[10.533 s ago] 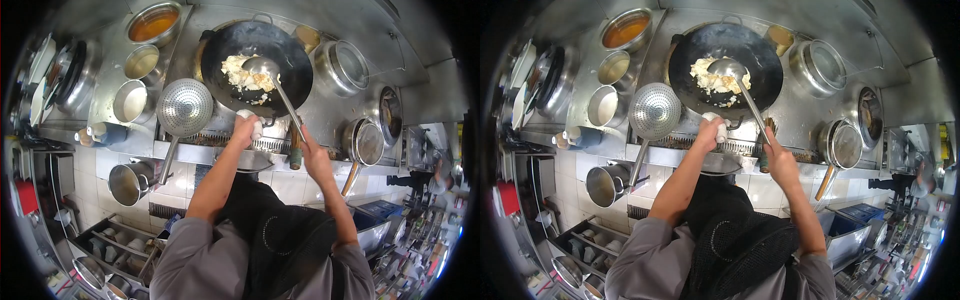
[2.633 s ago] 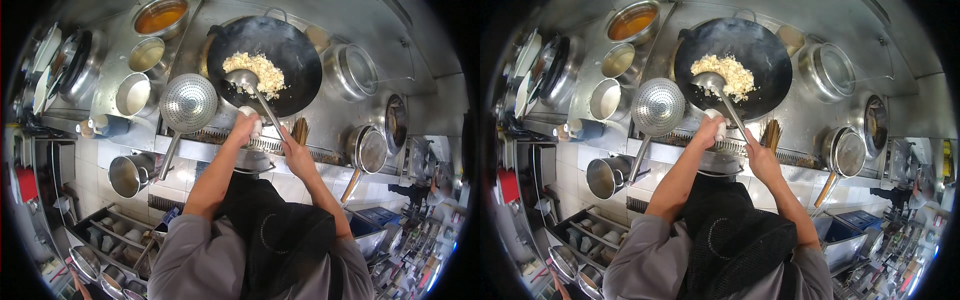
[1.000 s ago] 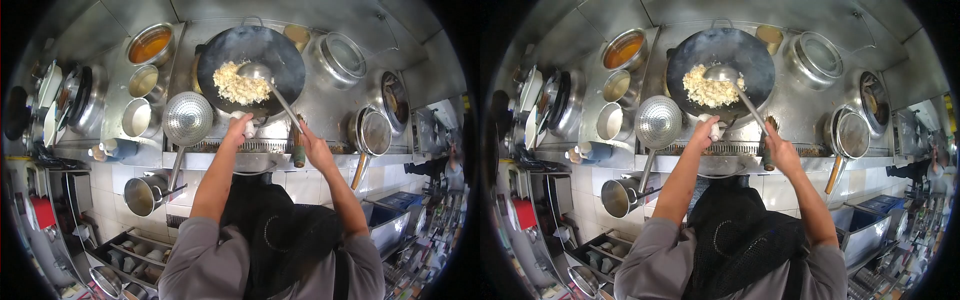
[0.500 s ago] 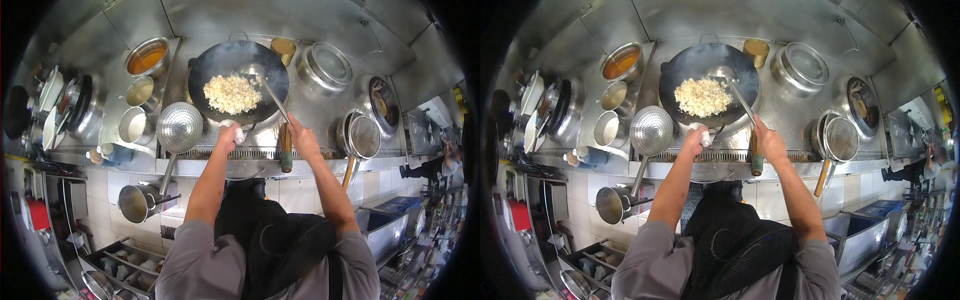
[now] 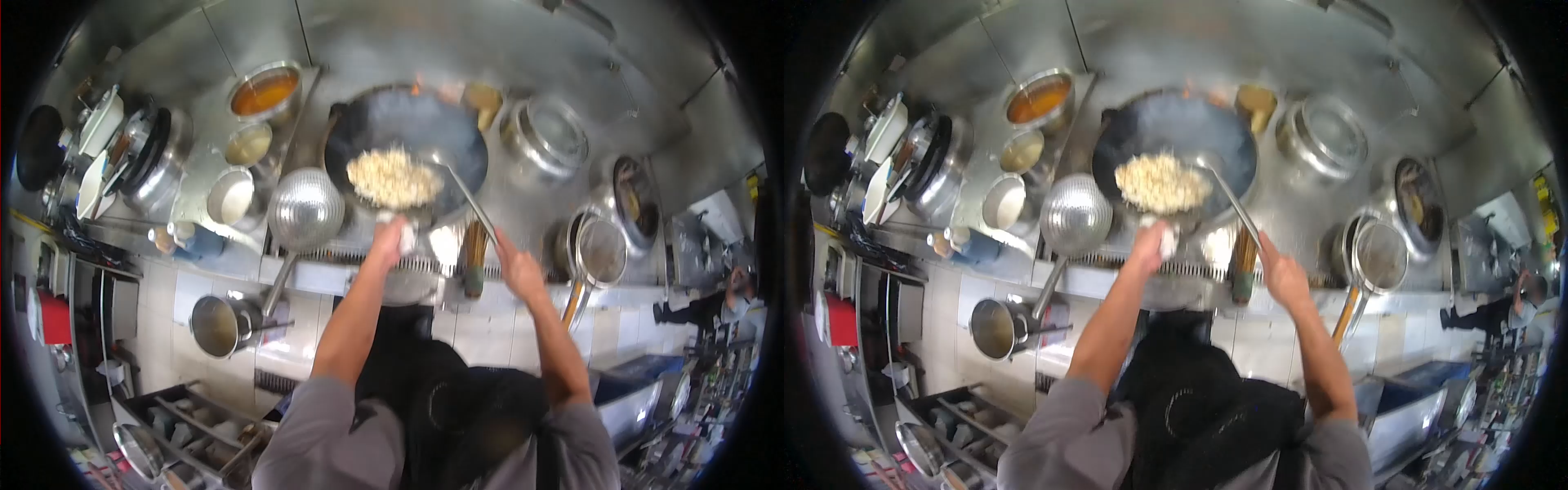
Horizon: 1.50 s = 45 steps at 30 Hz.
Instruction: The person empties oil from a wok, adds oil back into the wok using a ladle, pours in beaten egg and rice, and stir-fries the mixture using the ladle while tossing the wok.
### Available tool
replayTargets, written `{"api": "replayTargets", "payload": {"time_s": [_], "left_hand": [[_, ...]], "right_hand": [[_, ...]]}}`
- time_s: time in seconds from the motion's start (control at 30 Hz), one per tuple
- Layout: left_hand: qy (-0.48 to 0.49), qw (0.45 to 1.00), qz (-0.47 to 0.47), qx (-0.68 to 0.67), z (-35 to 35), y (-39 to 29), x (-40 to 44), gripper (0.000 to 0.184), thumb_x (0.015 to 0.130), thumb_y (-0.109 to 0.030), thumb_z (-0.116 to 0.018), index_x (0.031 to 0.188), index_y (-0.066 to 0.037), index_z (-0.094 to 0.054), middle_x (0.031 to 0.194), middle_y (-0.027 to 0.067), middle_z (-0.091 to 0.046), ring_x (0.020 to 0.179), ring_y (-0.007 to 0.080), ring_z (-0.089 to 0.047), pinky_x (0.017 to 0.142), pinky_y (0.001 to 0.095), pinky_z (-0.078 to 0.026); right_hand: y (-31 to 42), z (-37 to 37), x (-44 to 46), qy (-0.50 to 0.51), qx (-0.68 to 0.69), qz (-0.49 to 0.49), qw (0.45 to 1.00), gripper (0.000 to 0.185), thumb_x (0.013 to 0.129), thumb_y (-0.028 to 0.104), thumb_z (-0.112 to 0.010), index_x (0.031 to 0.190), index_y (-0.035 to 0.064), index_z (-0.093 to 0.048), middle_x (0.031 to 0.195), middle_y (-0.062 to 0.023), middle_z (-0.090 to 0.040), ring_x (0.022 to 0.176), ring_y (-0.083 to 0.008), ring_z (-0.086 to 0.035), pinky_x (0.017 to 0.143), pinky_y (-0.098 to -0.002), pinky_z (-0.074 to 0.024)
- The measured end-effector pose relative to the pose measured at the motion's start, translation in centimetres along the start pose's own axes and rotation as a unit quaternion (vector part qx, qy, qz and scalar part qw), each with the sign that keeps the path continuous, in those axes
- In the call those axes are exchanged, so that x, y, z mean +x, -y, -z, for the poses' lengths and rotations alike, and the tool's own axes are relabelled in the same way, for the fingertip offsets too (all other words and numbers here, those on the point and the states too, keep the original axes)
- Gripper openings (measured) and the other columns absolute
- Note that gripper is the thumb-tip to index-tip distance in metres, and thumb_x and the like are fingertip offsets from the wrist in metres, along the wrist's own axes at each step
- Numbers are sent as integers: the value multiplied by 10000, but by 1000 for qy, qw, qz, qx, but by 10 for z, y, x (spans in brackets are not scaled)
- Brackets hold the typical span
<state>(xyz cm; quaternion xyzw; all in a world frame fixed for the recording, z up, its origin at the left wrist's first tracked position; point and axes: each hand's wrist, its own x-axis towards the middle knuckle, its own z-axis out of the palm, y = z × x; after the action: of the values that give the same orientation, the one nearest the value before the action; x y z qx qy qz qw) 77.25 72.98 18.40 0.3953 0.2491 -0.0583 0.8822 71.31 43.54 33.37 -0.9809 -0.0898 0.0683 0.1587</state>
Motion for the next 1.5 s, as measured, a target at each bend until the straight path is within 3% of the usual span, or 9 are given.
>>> {"api": "replayTargets", "payload": {"time_s": [0.23, 0.47, 0.6, 0.8, 1.0, 1.17, 1.33, 1.43, 1.5], "left_hand": [[-55, 998, 3, -13, -37, -27, -165, 179, 972, -98, -542, 1130, -20, -569, 933, 116, -679, 771, 222, -683, 603, 367, -565], [-24, 999, -8, 24, 6, 51, -119, 247, 909, -78, -627, 1148, -63, -568, 1029, 69, -632, 907, 199, -653, 721, 362, -559], [19, 995, 54, 82, 10, 26, -184, 324, 910, -20, -598, 1224, -49, -521, 1103, 135, -661, 904, 238, -686, 788, 369, -597], [20, 998, 64, -9, -46, -33, -115, 237, 950, -91, -584, 1158, 4, -523, 1046, 159, -677, 798, 222, -663, 695, 345, -577], [-1, 993, 83, 82, 26, 46, -161, 283, 927, -42, -593, 1204, -53, -536, 1170, 99, -620, 951, 215, -650, 718, 348, -571], [-68, 994, 83, 16, -53, -45, -155, 158, 943, -103, -601, 1059, 4, -604, 872, 126, -672, 688, 242, -682, 628, 345, -579], [-19, 1000, 15, 13, 3, 34, -117, 201, 944, -92, -597, 1138, -41, -586, 1044, 84, -651, 960, 195, -661, 766, 365, -567], [10, 998, 3, 68, 50, 62, -118, 410, 910, 1, -567, 1315, -15, -506, 1165, 117, -634, 1046, 239, -672, 792, 368, -591], [-26, 999, 1, 20, 8, 26, -124, 337, 907, -21, -574, 1243, -17, -544, 1079, 112, -661, 933, 223, -683, 712, 351, -581]], "right_hand": [[-4, 151, -36, 333, 159, 103, 924, 437, 1017, 160, -561, 1450, 102, -544, 1378, -175, -630, 972, -405, -710, 911, -401, -535], [6, -6, 13, 134, -33, 58, 989, 434, 1067, 276, -507, 1495, 202, -518, 929, -301, -673, 834, -485, -662, 766, -494, -531], [-20, 70, -24, 213, 76, 186, 956, 475, 1066, 254, -512, 1536, 210, -457, 853, -292, -671, 755, -470, -660, 727, -508, -529], [27, 98, 32, 267, 4, 79, 960, 470, 1060, 249, -529, 1527, 253, -473, 1172, -287, -667, 855, -441, -696, 807, -465, -533], [0, 43, 17, 114, 55, 141, 982, 476, 1067, 257, -500, 1536, 201, -449, 890, -235, -702, 749, -444, -647, 781, -525, -516], [24, 121, 30, 304, 3, 109, 946, 460, 1062, 284, -514, 1520, 255, -483, 960, -298, -682, 802, -473, -671, 764, -493, -527], [9, 7, 70, 123, -94, 143, 977, 483, 1073, 275, -497, 1546, 193, -437, 889, -234, -713, 619, -411, -637, 729, -447, -563], [13, 14, 54, -19, 184, 239, 953, 444, 1085, 286, -467, 1521, 203, -475, 926, -228, -712, 639, -327, -659, 597, -433, -548], [37, 64, 43, 346, 454, -111, 814, 458, 1076, 306, -463, 1492, 117, -484, 1001, -201, -706, 649, -276, -632, 600, -411, -536]]}}
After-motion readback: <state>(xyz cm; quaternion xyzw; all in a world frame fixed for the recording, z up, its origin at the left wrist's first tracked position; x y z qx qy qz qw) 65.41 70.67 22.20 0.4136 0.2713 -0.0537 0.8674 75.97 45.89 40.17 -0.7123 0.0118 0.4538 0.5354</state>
